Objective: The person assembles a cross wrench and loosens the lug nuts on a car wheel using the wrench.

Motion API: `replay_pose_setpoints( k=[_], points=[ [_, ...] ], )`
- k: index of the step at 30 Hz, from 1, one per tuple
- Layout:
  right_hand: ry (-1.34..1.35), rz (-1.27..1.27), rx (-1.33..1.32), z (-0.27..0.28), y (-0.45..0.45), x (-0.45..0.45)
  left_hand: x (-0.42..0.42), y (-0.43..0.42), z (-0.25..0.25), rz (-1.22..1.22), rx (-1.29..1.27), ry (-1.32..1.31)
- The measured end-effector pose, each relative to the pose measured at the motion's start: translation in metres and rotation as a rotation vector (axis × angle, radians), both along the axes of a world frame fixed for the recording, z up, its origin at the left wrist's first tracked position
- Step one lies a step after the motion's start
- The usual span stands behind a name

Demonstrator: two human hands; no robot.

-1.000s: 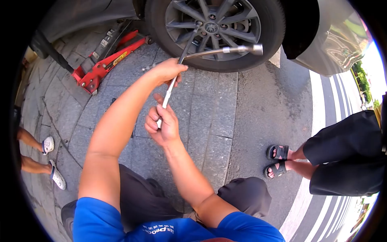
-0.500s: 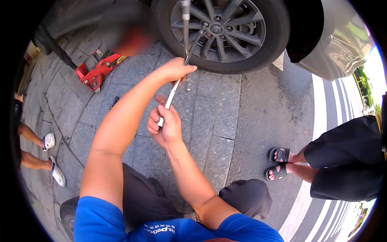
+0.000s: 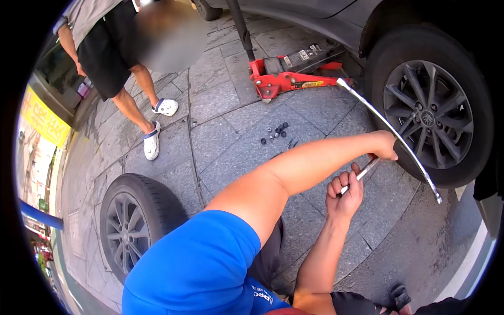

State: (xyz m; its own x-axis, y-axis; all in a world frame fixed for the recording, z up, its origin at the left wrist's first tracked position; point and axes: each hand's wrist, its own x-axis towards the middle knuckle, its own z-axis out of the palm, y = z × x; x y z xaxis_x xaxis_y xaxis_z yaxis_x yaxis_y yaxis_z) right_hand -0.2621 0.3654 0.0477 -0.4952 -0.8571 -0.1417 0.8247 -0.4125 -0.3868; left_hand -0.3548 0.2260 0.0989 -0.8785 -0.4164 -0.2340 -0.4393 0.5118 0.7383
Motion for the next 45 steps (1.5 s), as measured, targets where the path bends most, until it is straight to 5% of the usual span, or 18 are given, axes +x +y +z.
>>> replay_pose_setpoints(
  k=[1,6,8,10,14,16,17,19,20,21,23,26,31,36,38,40,42,45],
  points=[
    [0.337,-0.045,0.477,0.004,-0.003,0.002,0.0,0.0,0.0,-0.055,-0.188,-0.035],
    [0.779,-0.208,0.726,0.0,0.004,-0.002,-0.009,0.003,-0.01,-0.048,-0.312,-0.116],
    [0.268,-0.228,0.151,0.008,0.008,0.003,-0.01,-0.008,-0.021,0.111,0.632,0.175],
    [0.094,-0.142,-0.128,0.0,0.008,0.0,-0.012,-0.015,-0.026,0.044,0.797,0.194],
    [-0.168,0.038,-0.52,-0.012,0.007,-0.008,-0.001,0.0,-0.007,0.062,0.51,0.137],
    [0.368,0.002,0.511,0.009,0.003,-0.005,0.007,0.002,0.008,-0.077,-0.21,-0.005],
    [0.442,-0.041,0.611,0.012,0.002,-0.004,-0.011,-0.009,-0.023,-0.176,-0.444,0.107],
    [0.53,-0.096,0.587,0.008,-0.001,-0.003,0.009,0.014,0.013,-0.07,-0.361,0.046],
    [0.615,-0.15,0.581,0.004,0.004,-0.007,0.006,0.01,0.003,-0.013,0.021,0.09],
    [0.437,-0.126,0.37,0.005,0.009,-0.007,0.004,0.007,0.004,0.145,0.527,0.174],
    [0.066,-0.011,-0.138,0.004,0.01,-0.008,-0.01,-0.019,-0.026,0.062,0.796,0.169],
    [-0.298,0.153,-0.48,-0.023,0.007,-0.012,-0.013,-0.011,-0.017,0.04,0.48,0.059],
    [0.729,-0.171,0.738,-0.025,-0.006,-0.01,-0.015,-0.008,-0.022,-0.118,-0.371,-0.056],
    [0.636,-0.208,0.463,-0.002,0.004,-0.005,-0.003,-0.018,-0.03,0.099,0.955,0.258],
    [-0.184,-0.059,-0.128,0.012,0.008,0.0,-0.004,-0.014,-0.025,0.071,1.032,0.283],
    [-0.264,-0.033,-0.225,-0.001,0.006,-0.003,-0.008,-0.007,-0.014,0.087,0.542,0.085],
    [0.128,0.079,0.251,-0.01,0.004,-0.009,-0.018,-0.016,-0.034,0.072,0.279,0.04],
    [0.81,-0.112,0.794,-0.031,-0.001,-0.007,-0.02,-0.014,-0.06,-0.035,-0.665,0.274]
  ],
)
